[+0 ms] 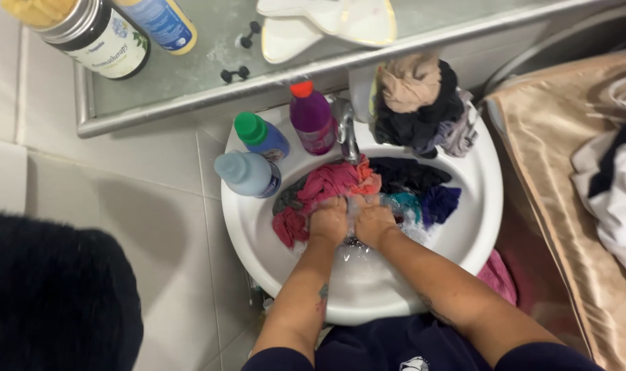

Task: The person washes clothes by hand, scrubbing, lathering, and squeezing various garments in a sink filled with soapy water, and setting washed items aside onto a pile.

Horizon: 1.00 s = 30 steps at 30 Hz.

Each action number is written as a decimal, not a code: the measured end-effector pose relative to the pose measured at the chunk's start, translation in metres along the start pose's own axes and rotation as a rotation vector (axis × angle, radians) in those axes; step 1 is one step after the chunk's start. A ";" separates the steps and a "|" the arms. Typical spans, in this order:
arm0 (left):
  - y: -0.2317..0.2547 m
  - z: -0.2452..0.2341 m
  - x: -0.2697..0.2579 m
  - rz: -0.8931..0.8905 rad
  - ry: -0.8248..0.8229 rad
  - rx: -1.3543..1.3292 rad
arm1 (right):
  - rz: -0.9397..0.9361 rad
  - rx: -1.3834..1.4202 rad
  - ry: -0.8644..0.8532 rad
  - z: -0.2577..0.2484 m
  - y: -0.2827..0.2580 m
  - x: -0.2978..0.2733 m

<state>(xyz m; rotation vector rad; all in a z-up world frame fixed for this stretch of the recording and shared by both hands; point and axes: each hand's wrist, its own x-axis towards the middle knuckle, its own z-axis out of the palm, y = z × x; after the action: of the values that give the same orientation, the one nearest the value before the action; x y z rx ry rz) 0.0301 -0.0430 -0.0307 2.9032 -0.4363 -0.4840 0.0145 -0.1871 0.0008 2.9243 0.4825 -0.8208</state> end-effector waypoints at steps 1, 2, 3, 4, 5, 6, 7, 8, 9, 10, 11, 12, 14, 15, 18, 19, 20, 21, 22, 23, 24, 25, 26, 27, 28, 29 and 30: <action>-0.007 0.023 0.012 -0.006 -0.044 -0.004 | 0.012 -0.001 -0.066 0.011 0.003 0.013; -0.014 0.048 0.023 -0.013 -0.088 -0.008 | 0.007 -0.024 -0.104 0.021 0.004 0.023; -0.018 0.068 0.030 0.020 -0.008 0.058 | -0.005 -0.043 -0.126 0.031 0.005 0.029; -0.020 0.086 0.036 0.057 0.072 0.126 | -0.017 -0.061 -0.141 0.039 0.006 0.033; -0.023 0.100 0.042 0.095 0.152 0.194 | -0.028 -0.080 -0.148 0.044 0.008 0.036; -0.026 0.110 0.048 0.059 0.058 0.160 | -0.037 -0.087 -0.146 0.046 0.010 0.040; -0.027 0.115 0.052 0.033 -0.007 0.152 | -0.050 -0.094 -0.141 0.046 0.013 0.044; -0.029 0.116 0.055 0.024 -0.037 0.145 | -0.061 -0.088 -0.123 0.044 0.016 0.048; -0.030 0.114 0.057 0.027 -0.036 0.140 | -0.077 -0.074 -0.101 0.040 0.018 0.050; -0.031 0.108 0.059 0.027 -0.034 0.131 | -0.094 -0.065 -0.084 0.034 0.022 0.051; -0.029 0.098 0.060 0.030 -0.028 0.114 | -0.106 -0.044 -0.060 0.025 0.024 0.052; -0.026 0.086 0.051 0.026 -0.033 0.089 | -0.131 -0.013 -0.052 0.019 0.024 0.043; -0.021 0.052 0.037 0.020 -0.030 0.016 | -0.186 0.061 -0.009 -0.006 0.027 0.031; -0.020 0.028 0.030 0.002 -0.031 -0.041 | -0.220 0.119 0.016 -0.025 0.030 0.027; -0.016 -0.041 -0.004 -0.077 -0.062 -0.259 | -0.275 0.336 0.021 -0.074 0.048 -0.006; -0.016 -0.065 -0.014 -0.110 -0.058 -0.333 | -0.233 0.385 0.044 -0.089 0.050 -0.018; -0.014 -0.083 -0.027 -0.117 -0.003 -0.411 | -0.191 0.437 0.060 -0.102 0.051 -0.034; -0.009 -0.096 -0.040 -0.044 0.168 -0.485 | -0.149 0.488 0.076 -0.113 0.051 -0.050; -0.005 -0.104 -0.050 0.065 0.348 -0.558 | -0.152 0.581 0.141 -0.123 0.048 -0.065; 0.000 -0.108 -0.058 0.234 0.586 -0.579 | -0.154 0.673 0.206 -0.132 0.043 -0.077; 0.009 -0.107 -0.059 0.301 0.575 -0.661 | -0.159 0.762 0.276 -0.142 0.038 -0.086; 0.023 -0.101 -0.057 0.369 0.563 -0.742 | -0.208 0.882 0.412 -0.149 0.034 -0.093; 0.034 -0.092 -0.055 0.432 0.553 -0.823 | -0.265 0.998 0.544 -0.153 0.030 -0.098; 0.040 -0.084 -0.053 0.317 0.494 -0.879 | -0.324 1.114 0.676 -0.155 0.028 -0.102; 0.044 -0.078 -0.049 0.203 0.431 -0.933 | -0.166 1.268 0.645 -0.156 0.031 -0.105; 0.045 -0.074 -0.049 0.090 0.366 -0.984 | -0.003 1.417 0.608 -0.156 0.041 -0.108; 0.044 -0.076 -0.049 0.034 0.268 -1.198 | 0.165 1.558 0.563 -0.155 0.051 -0.109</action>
<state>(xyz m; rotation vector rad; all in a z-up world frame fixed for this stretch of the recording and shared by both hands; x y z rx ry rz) 0.0002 -0.0602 0.0641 1.7503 -0.0767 -0.2078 0.0192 -0.2438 0.1889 4.4813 -0.8490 -0.2897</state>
